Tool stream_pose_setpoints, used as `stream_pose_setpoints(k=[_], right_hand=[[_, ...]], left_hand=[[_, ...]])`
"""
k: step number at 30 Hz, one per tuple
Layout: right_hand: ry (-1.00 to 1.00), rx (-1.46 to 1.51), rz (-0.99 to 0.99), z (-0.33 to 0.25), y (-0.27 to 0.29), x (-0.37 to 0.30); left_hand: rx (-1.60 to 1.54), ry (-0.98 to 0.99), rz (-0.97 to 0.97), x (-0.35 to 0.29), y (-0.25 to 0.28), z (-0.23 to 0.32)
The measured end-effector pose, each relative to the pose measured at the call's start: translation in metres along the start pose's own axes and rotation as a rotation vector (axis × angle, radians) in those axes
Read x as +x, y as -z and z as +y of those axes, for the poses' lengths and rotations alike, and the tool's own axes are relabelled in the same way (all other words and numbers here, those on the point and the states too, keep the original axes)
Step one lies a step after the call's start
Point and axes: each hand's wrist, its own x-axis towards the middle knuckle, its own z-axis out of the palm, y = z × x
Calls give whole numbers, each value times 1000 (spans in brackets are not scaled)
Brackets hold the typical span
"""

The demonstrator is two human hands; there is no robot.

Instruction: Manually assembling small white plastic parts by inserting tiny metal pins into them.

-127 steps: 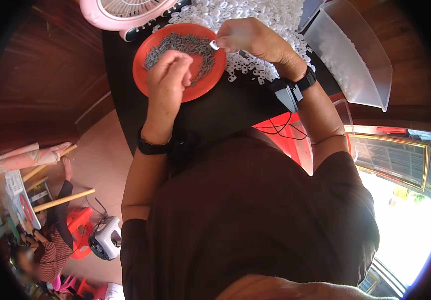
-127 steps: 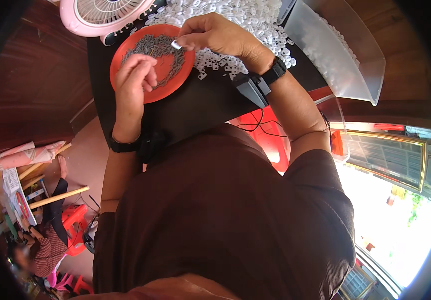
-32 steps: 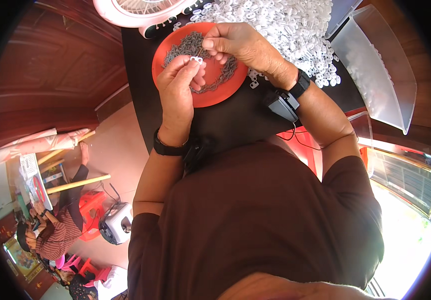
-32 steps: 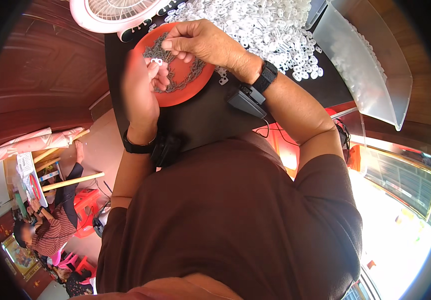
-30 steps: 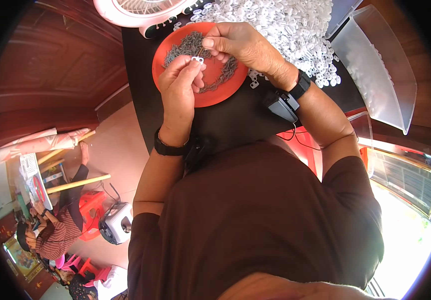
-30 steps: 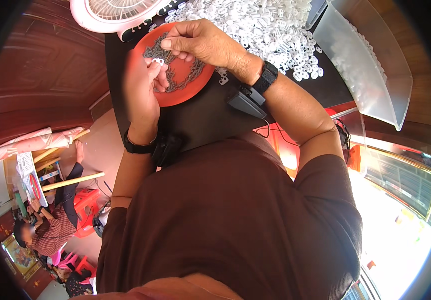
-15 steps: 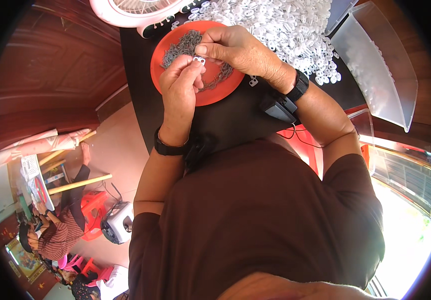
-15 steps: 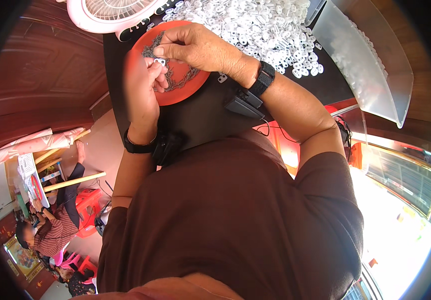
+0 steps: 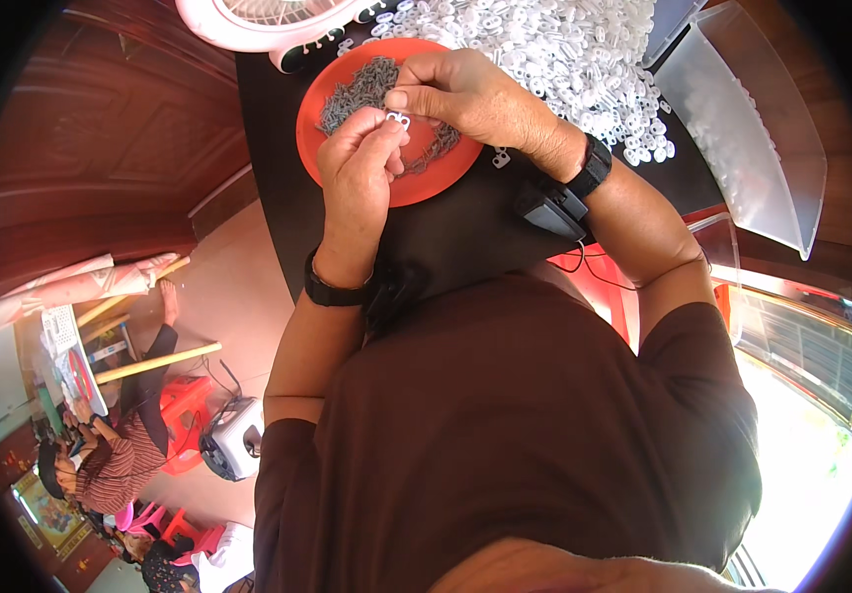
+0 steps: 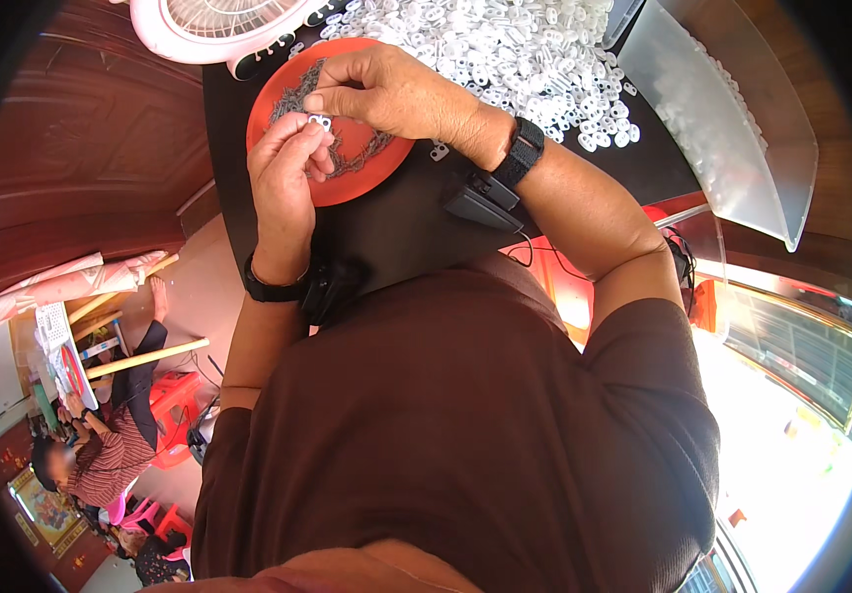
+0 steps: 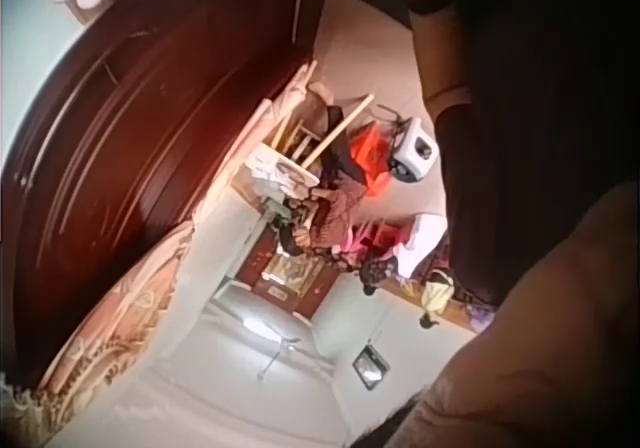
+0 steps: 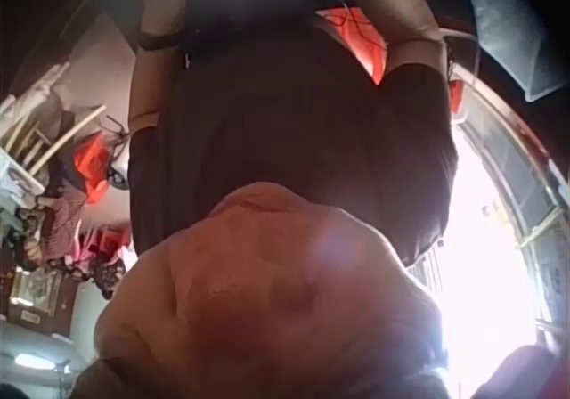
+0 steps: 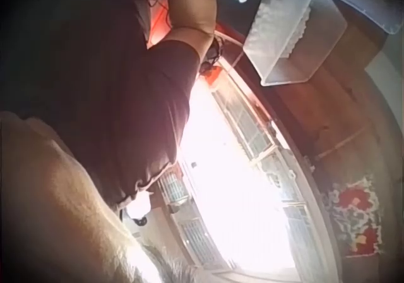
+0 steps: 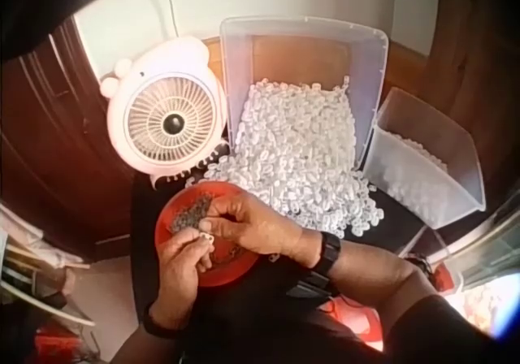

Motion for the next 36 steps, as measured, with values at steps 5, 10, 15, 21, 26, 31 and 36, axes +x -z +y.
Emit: stream_pose_setpoints(k=[5,10,15,21,26,31,36], right_hand=[[39,-49,0,-7,0,-1],[123,-198,1,-4,1,-1],[222,-261,55,-7,-4,-2],[129,-193,55,-3,-3,0],[-13,-52,60,-7,4,0],[108,57,14,-4,3,0],[78,-22,-20,-6,4,-2]], left_hand=[[49,-25,-9,0,2,-3],[110,-63,-21,-1,1,-5],[58,-53,11,-2,-2,-5],[16,24,14,1,3,-6],[-15,-35,15,5,7,-6],[42,-32,7,4,6,-3],[31,-8,-54,4,4,-2]])
